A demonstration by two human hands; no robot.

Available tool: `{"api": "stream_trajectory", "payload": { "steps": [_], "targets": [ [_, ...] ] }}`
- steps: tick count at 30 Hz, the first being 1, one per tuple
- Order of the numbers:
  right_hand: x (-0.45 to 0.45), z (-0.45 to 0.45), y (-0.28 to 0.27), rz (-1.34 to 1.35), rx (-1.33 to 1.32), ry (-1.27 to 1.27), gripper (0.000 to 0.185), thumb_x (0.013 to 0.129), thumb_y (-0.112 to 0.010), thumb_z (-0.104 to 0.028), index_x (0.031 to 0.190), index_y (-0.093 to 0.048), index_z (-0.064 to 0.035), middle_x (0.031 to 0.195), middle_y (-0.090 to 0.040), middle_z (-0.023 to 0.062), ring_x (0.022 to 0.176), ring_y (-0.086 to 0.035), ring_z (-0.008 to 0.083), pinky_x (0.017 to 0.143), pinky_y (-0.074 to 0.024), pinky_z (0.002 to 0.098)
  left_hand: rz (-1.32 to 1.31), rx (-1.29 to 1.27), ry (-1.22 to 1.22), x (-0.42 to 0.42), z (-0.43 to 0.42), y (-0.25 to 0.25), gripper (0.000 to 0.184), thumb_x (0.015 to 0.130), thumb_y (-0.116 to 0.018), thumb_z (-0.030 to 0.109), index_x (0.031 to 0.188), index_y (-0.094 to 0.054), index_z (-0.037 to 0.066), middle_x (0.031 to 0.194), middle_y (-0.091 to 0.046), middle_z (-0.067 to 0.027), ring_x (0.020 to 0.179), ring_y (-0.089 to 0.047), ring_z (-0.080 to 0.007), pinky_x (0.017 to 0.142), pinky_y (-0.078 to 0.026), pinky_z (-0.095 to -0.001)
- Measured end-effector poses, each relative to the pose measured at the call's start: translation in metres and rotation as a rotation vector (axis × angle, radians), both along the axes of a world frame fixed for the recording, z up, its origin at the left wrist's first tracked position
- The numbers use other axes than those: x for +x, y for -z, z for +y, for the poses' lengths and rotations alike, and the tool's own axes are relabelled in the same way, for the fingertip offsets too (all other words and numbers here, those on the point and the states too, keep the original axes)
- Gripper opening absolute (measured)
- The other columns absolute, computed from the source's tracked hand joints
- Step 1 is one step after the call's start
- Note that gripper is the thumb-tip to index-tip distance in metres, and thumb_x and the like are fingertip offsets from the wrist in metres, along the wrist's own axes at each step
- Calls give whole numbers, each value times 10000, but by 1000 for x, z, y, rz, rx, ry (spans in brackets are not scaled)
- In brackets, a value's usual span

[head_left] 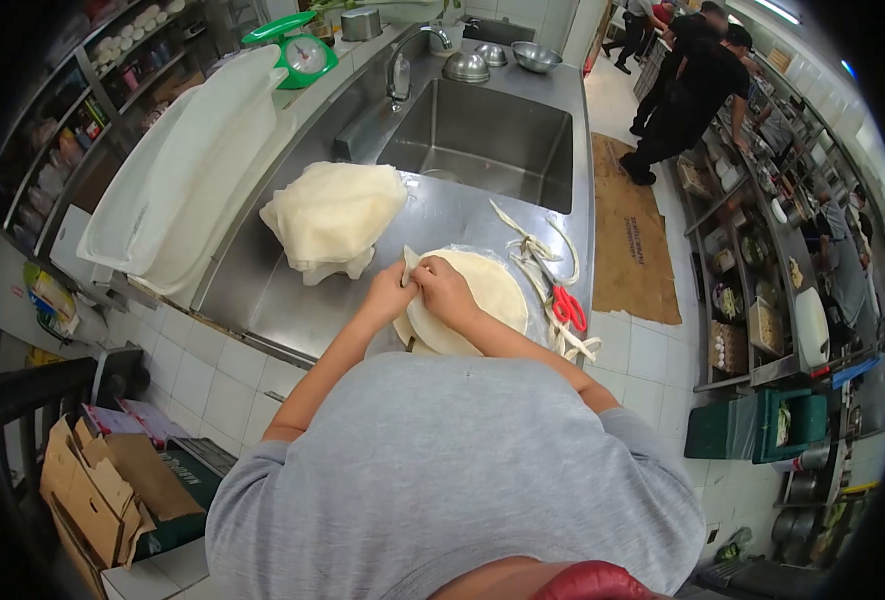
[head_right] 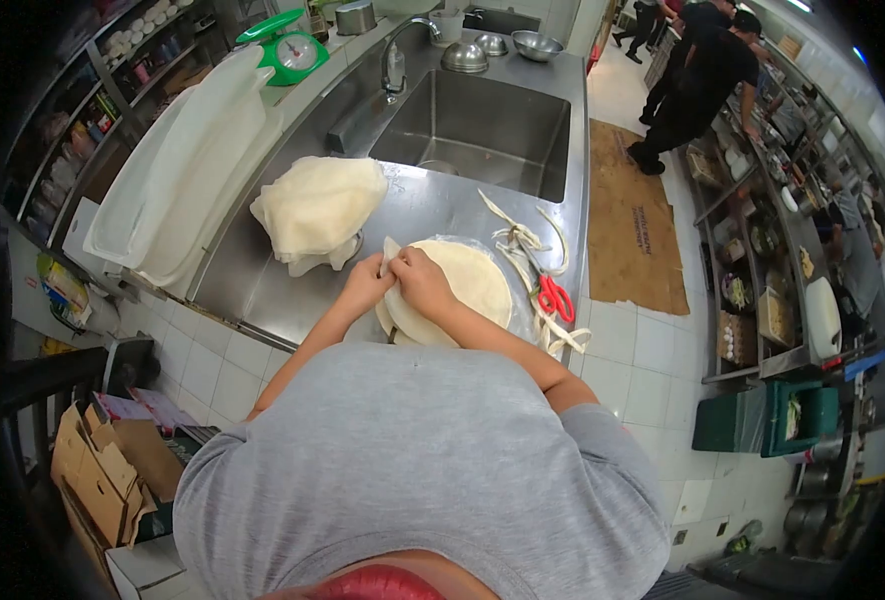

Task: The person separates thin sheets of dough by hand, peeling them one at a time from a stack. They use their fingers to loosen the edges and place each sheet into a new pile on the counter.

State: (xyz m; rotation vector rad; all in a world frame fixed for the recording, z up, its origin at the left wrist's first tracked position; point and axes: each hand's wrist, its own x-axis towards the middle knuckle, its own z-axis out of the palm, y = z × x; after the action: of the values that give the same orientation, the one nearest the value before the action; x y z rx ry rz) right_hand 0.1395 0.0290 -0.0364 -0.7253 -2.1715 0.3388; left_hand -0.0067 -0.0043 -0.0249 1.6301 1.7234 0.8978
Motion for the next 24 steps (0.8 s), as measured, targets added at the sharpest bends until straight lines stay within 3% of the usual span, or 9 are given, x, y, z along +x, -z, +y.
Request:
{"api": "stream_trajectory", "payload": {
  "steps": [3, 6, 9, 14, 20, 24],
  "targets": [
    [3, 6, 3, 90, 58, 23, 91, 727, -586, -20, 817, -572, -19, 862, -571, 132, 824, -567, 317, 683, -478, 385, -63, -34, -26, 0, 6, 10, 237, 788, -620, 144, 962, -601, -15, 744, -626, -127, 669, -578, -166, 626, -455, -293],
    [3, 9, 5, 161, -18, 62, 79, 745, -612, -18, 822, -601, -6, 829, -593, 136, 765, -582, 308, 659, -484, 374, -124, 112, -40, 0, 20, 43, 289, 792, -602, 161, 1032, -567, 5, 881, -627, -188, 745, -599, -283, 683, -469, -370],
    [3, 14, 14, 158, -241, 120, 100, 754, -633, -37, 839, -597, 3, 799, -589, 142, 714, -585, 295, 640, -479, 357, -287, -7, -75, 13, 17, 47, 327, 806, -581, 146, 1094, -534, 0, 1005, -610, -202, 873, -600, -311, 747, -465, -378],
    [3, 20, 27, 150, -519, 181, 169, 757, -629, -49, 916, -596, -3, 780, -583, 149, 690, -585, 280, 623, -471, 349, -88, 174, -195, 30, 7, 53, 404, 811, -532, 94, 1195, -486, -22, 1081, -593, -241, 1003, -577, -368, 844, -445, -408],
    [5, 18, 18, 25, 15, 172, 195, 753, -572, -34, 944, -609, -19, 764, -546, 134, 715, -557, 312, 623, -461, 391, -76, 91, -111, 33, 7, 21, 375, 825, -509, 89, 1190, -516, 3, 1056, -606, -238, 974, -596, -353, 840, -456, -381],
    [25, 17, -28, 63, 19, 270, 234, 719, -588, -43, 953, -600, -34, 791, -514, 154, 766, -534, 331, 644, -443, 419, -134, 234, 73, 43, 22, -25, 321, 855, -503, 93, 1166, -536, 21, 990, -615, -235, 912, -611, -333, 815, -465, -349]
  ]
}}
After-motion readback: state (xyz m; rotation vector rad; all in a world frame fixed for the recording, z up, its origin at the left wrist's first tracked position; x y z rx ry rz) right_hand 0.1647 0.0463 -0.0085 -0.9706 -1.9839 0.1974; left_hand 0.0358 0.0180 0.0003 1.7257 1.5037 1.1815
